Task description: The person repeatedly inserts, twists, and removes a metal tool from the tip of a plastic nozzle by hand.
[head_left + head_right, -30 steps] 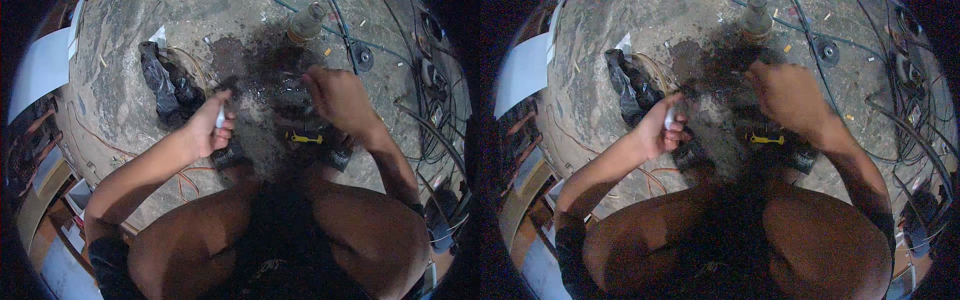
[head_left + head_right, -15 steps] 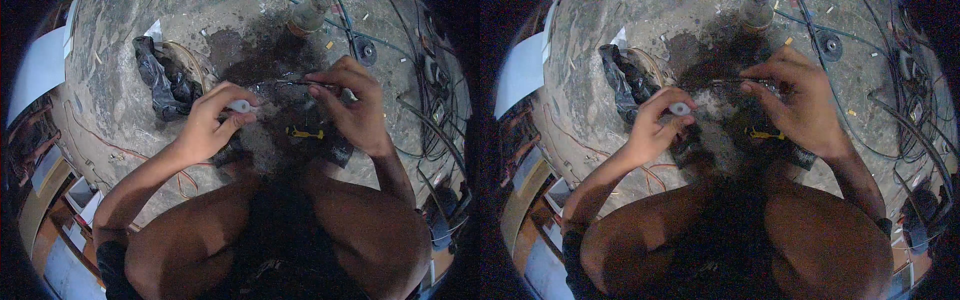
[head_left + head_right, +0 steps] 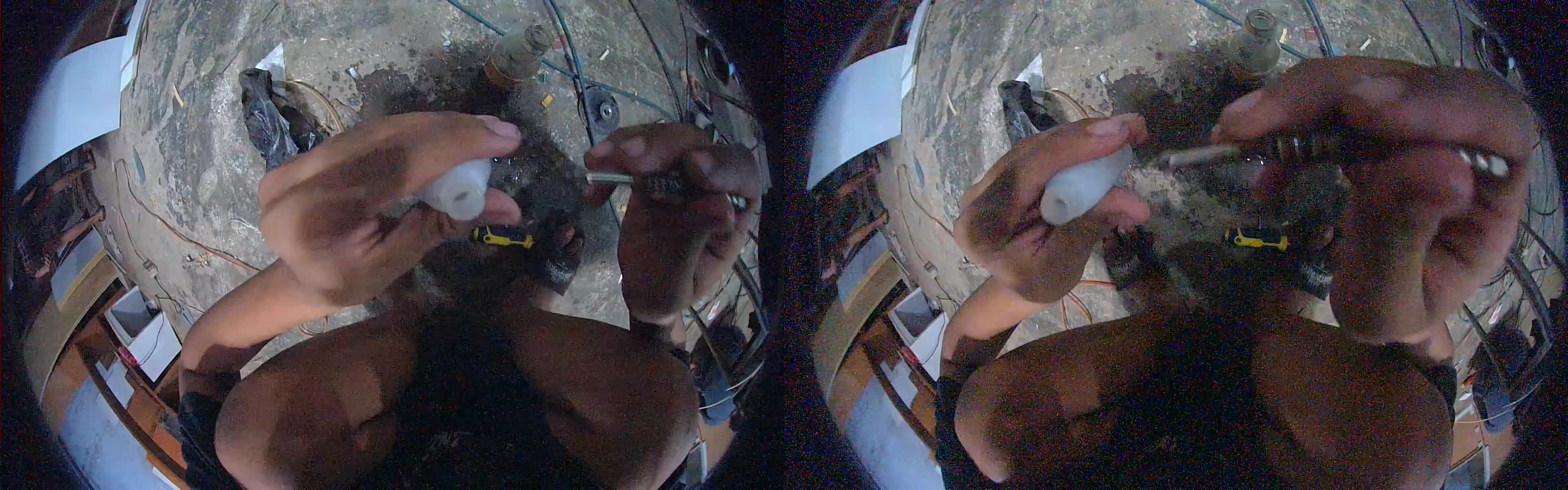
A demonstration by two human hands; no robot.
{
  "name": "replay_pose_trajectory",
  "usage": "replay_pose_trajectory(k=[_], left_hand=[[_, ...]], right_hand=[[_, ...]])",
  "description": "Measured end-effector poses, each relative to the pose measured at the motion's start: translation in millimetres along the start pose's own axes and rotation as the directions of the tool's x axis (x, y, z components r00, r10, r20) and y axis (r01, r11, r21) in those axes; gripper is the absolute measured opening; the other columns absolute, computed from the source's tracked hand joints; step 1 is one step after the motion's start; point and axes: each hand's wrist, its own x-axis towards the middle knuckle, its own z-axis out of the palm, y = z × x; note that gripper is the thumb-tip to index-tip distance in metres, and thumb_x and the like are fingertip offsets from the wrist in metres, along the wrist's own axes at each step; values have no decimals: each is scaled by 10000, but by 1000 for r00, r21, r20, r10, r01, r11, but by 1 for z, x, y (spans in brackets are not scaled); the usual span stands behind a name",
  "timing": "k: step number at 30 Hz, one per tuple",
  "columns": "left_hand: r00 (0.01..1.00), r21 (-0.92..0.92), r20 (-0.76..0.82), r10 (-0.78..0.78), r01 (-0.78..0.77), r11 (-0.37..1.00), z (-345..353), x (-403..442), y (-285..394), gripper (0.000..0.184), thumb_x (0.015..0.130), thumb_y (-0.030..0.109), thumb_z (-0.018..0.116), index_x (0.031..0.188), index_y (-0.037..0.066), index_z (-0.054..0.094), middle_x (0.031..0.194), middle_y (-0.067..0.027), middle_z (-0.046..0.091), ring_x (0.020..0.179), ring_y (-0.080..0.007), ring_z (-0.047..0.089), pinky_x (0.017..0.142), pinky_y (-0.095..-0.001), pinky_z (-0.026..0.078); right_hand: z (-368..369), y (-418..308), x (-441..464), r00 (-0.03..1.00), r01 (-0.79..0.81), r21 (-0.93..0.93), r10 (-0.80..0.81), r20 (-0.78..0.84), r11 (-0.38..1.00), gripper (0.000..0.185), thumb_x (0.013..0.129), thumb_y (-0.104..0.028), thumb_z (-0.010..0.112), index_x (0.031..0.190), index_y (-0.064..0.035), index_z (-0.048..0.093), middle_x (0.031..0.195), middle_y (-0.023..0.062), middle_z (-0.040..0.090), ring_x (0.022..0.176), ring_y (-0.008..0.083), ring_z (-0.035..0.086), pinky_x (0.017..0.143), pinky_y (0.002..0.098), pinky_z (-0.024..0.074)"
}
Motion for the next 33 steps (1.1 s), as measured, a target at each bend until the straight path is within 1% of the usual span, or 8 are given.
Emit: replay_pose_trajectory(k=[3, 7, 9, 13, 19, 24, 27, 33], left_hand=[[999, -30, -4, 44, -44, 999, -4, 1, 1, 432, 704, 61, 819, 1085, -40, 644, 1055, -205, 688, 981, -278, 682, 825, -351, 542], [993, 33, 18, 121, -121, 992, -8, 10, 6, 498, 669, 59, 841, 1112, -19, 626, 1059, -203, 685, 993, -298, 680, 831, -367, 546], [991, 7, 15, 134, -134, 991, -8, 10, 6, 504, 662, 53, 844, 1111, -4, 623, 1066, -201, 682, 992, -303, 680, 835, -375, 549], [996, -46, 29, 82, -81, 996, -4, 7, 15, 484, 665, 66, 845, 1094, 30, 624, 1077, -197, 674, 984, -308, 682, 833, -390, 557], [998, -56, 68, 10, -7, 998, -1, 8, 30, 413, 708, 171, 827, 1054, 56, 632, 1049, -207, 677, 971, -313, 684, 805, -387, 570], [997, -123, 71, 42, -34, 992, -4, 11, 27, 341, 777, 228, 762, 1031, 35, 640, 1031, -214, 680, 940, -316, 689, 795, -382, 571], [997, -55, 68, 41, -37, 998, 0, 6, 24, 350, 785, 253, 750, 1029, 21, 653, 1029, -204, 683, 921, -313, 692, 788, -382, 569], [992, 2, 117, -46, 46, 999, -2, 8, 31, 365, 764, 253, 775, 1022, 15, 678, 993, -150, 703, 885, -277, 698, 743, -358, 562]], right_hand=[[0, -3, 0, 998, 50, -90, -48, 29, 995, 254, 938, -236, 609, 1020, -8, 535, 847, 187, 654, 777, 225, 640, 632, 273, 510], [-1, -6, 3, 994, 101, -180, -91, 62, 978, 257, 933, -239, 615, 1015, -9, 536, 838, 183, 650, 770, 226, 637, 629, 275, 507], [0, -7, 4, 991, 127, -221, -112, 78, 967, 258, 931, -240, 618, 1013, -9, 537, 834, 181, 647, 766, 226, 635, 628, 276, 506], [-1, -3, 9, 982, 175, -269, -150, 111, 947, 261, 926, -243, 625, 1008, -10, 539, 825, 176, 643, 759, 227, 632, 625, 279, 504], [7, 1, 13, 971, 228, -294, -193, 142, 928, 266, 918, -247, 634, 1001, -12, 541, 812, 169, 637, 749, 227, 627, 620, 283, 501], [12, 5, 13, 968, 243, -302, -209, 141, 922, 270, 912, -251, 641, 995, -13, 543, 801, 164, 632, 740, 228, 624, 617, 286, 498], [13, 6, 11, 967, 246, -306, -211, 143, 920, 272, 908, -253, 646, 991, -14, 544, 795, 160, 629, 735, 228, 621, 615, 288, 496], [15, 6, 10, 962, 266, -310, -232, 140, 913, 277, 901, -257, 655, 984, -16, 547, 782, 154, 623, 724, 229, 617, 610, 291, 493]])
